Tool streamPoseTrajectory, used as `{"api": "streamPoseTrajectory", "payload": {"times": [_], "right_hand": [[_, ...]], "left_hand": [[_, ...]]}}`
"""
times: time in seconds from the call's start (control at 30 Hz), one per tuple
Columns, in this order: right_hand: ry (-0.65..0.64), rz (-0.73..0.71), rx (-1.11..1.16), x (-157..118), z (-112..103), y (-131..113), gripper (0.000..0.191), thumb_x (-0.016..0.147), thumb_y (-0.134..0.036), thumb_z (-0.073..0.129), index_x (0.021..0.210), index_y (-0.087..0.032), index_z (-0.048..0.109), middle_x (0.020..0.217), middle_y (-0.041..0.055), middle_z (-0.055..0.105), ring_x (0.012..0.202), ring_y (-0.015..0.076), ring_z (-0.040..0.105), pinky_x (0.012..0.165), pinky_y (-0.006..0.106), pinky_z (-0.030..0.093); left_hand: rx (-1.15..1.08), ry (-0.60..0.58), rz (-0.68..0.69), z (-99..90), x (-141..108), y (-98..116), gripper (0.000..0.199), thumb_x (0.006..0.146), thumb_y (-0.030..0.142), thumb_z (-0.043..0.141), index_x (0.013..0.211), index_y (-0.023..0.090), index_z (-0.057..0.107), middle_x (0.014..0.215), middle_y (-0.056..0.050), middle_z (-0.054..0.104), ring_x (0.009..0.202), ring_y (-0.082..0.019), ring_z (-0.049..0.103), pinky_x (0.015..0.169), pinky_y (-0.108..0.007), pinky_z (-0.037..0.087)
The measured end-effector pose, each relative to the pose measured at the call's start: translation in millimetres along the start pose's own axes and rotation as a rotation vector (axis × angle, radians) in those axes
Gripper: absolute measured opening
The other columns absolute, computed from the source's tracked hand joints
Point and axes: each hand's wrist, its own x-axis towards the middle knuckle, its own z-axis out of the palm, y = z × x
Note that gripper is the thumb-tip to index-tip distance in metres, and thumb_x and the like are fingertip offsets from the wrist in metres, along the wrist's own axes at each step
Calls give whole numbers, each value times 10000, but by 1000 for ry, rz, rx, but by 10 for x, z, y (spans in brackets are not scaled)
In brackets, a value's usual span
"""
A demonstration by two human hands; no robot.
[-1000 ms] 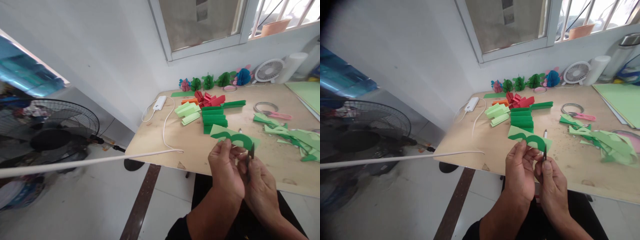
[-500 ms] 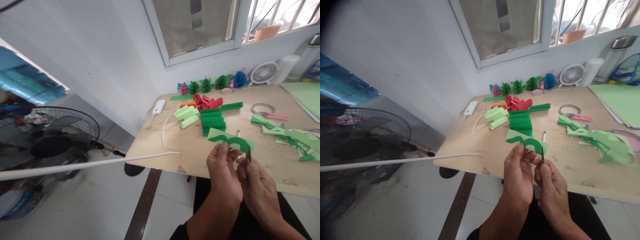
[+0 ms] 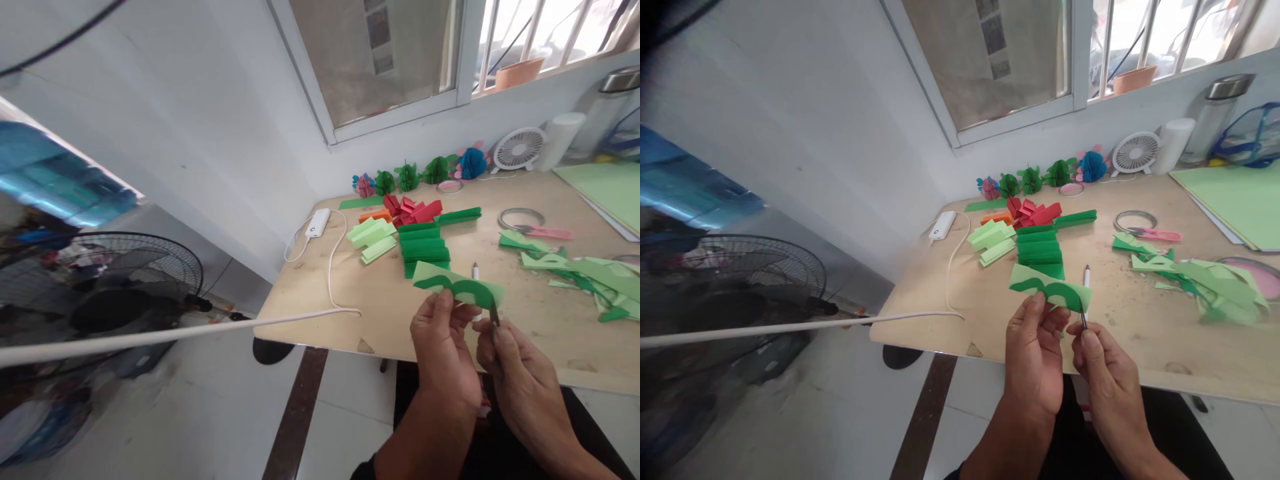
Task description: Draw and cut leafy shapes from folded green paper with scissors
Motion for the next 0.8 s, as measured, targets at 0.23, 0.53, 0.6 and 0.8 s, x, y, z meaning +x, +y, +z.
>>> {"api": "streamPoseTrajectory", "payload": {"times": [0.23,0.53,0.6,0.8], "right_hand": [[-51,104,52,-9,-13,-14,411,879,-664,548,876,-255,587,579,-62,422,449,116,347,360,257,287],[-39,155,62,-24,24,-52,451,853,-712,532,769,-269,544,541,-65,408,397,106,320,331,261,260],[-38,148,71,-27,29,-52,460,854,-711,535,728,-268,524,538,-61,406,403,104,323,337,258,269],[-37,115,70,-32,34,-61,478,860,-706,529,671,-268,490,527,-59,392,403,103,310,329,252,262]], "left_hand": [[-27,0,-9,-6,4,8,349,560,290,914,703,150,629,648,13,651,582,-97,624,613,-213,485],[-15,-2,-24,-17,-2,16,366,555,299,928,713,150,632,674,0,672,586,-98,630,607,-218,489],[-13,-3,-23,-20,-4,16,366,552,300,929,705,150,632,668,-1,672,586,-100,632,611,-220,490],[-17,-9,-16,-14,-11,20,371,535,298,936,677,152,626,642,4,667,571,-100,628,601,-219,488]]}}
